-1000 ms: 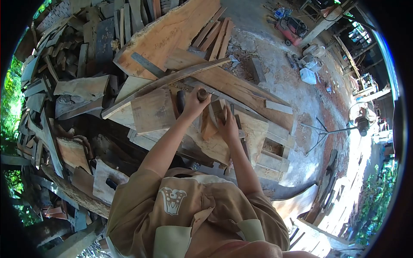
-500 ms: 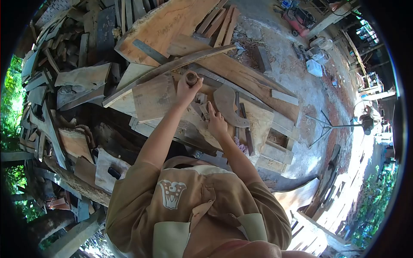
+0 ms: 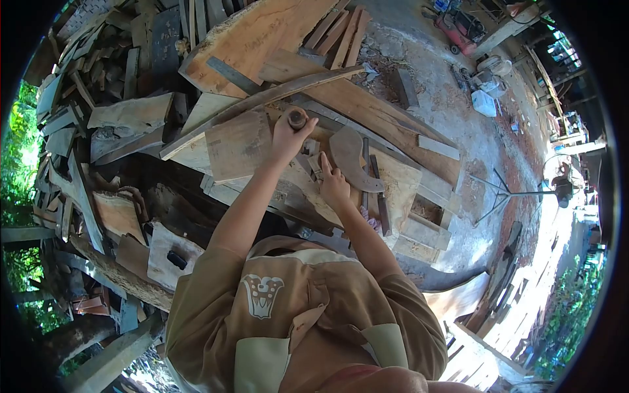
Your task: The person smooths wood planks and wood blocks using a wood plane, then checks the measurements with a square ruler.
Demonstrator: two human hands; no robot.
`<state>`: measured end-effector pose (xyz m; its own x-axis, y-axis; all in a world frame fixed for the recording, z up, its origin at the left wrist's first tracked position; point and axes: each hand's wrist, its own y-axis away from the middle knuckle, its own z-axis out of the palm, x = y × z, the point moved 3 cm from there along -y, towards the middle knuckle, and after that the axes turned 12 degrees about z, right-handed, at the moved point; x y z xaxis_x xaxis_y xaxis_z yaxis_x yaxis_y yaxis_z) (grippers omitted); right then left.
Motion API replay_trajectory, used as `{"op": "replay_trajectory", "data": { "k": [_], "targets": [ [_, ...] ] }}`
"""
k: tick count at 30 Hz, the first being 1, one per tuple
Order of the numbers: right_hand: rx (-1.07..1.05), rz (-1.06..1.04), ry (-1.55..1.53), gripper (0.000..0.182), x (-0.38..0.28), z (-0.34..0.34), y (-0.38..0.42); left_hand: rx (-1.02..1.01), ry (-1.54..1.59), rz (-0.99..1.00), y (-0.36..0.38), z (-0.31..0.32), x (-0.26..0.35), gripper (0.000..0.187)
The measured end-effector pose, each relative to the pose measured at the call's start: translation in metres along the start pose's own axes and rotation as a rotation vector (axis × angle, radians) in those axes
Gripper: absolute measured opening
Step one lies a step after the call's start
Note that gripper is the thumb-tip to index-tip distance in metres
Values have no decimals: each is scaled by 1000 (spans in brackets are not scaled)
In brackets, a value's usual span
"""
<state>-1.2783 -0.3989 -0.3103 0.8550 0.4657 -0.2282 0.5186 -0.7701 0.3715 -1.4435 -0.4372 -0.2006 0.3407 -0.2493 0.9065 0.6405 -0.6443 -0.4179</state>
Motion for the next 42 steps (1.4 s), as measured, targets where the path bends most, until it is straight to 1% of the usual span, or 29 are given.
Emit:
{"op": "replay_trajectory", "data": {
  "k": [2, 4, 6, 12, 15, 19, 21, 22, 24, 25, 27, 29, 31, 32, 34, 35, 36, 38, 40, 42],
  "targets": [
    [12, 0, 0, 80, 0, 1, 0, -62, -20, 32, -2, 11, 5, 24],
    [22, 3, -5, 80, 1, 1, 1, -75, -15, 48, -6, 19, 4, 25],
    [31, -2, -12, 80, 1, 1, 1, -120, -38, 135, -9, 24, 3, 24],
    [6, 19, 18, 77, 1, 1, 0, -121, -94, 90, -8, 30, -13, 27],
    [11, 13, 14, 77, 2, 2, -1, -173, -124, 79, -3, 34, -11, 29],
    [-8, 7, 16, 79, 4, -3, -1, -178, -103, 83, 0, 41, -9, 29],
    [-111, 57, -156, 74, 10, -11, -6, -170, -126, 96, -1, 43, -10, 28],
    [-102, 54, -151, 74, 22, -8, -15, -165, -123, 104, -2, 43, -10, 28],
    [-175, -288, -481, 63, 46, -2, -39, -133, -57, 113, -4, 40, -7, 26],
    [-166, -292, -476, 63, 52, -16, -45, -130, -53, 122, -6, 38, -5, 26],
    [-94, -132, -729, 54, 52, -67, -44, -124, -85, 92, -8, 34, -3, 22],
    [176, -30, -743, 56, 25, -153, -13, -112, -79, 73, -9, 33, -4, 21],
    [439, -158, -942, 54, 1, -214, 20, -99, -76, 53, -9, 33, -9, 20],
    [439, -161, -941, 54, -7, -223, 24, -104, -111, 79, -9, 34, -14, 20],
    [921, -473, -886, 53, -19, -243, 42, -105, -148, 105, -8, 36, -20, 20],
    [857, -462, -750, 54, -27, -240, 48, -106, -122, 140, -6, 38, -20, 20],
    [860, -466, -750, 54, -31, -235, 51, -107, -95, 177, -6, 40, -20, 20],
    [444, -578, 12, 51, -52, -208, 50, -84, -74, 224, -8, 46, -23, 19],
    [459, -561, -29, 48, -51, -218, 57, -65, -55, 279, -10, 44, -25, 18],
    [460, -546, -66, 46, -55, -234, 63, -50, -95, 163, -3, 36, -29, 25]
  ]
}}
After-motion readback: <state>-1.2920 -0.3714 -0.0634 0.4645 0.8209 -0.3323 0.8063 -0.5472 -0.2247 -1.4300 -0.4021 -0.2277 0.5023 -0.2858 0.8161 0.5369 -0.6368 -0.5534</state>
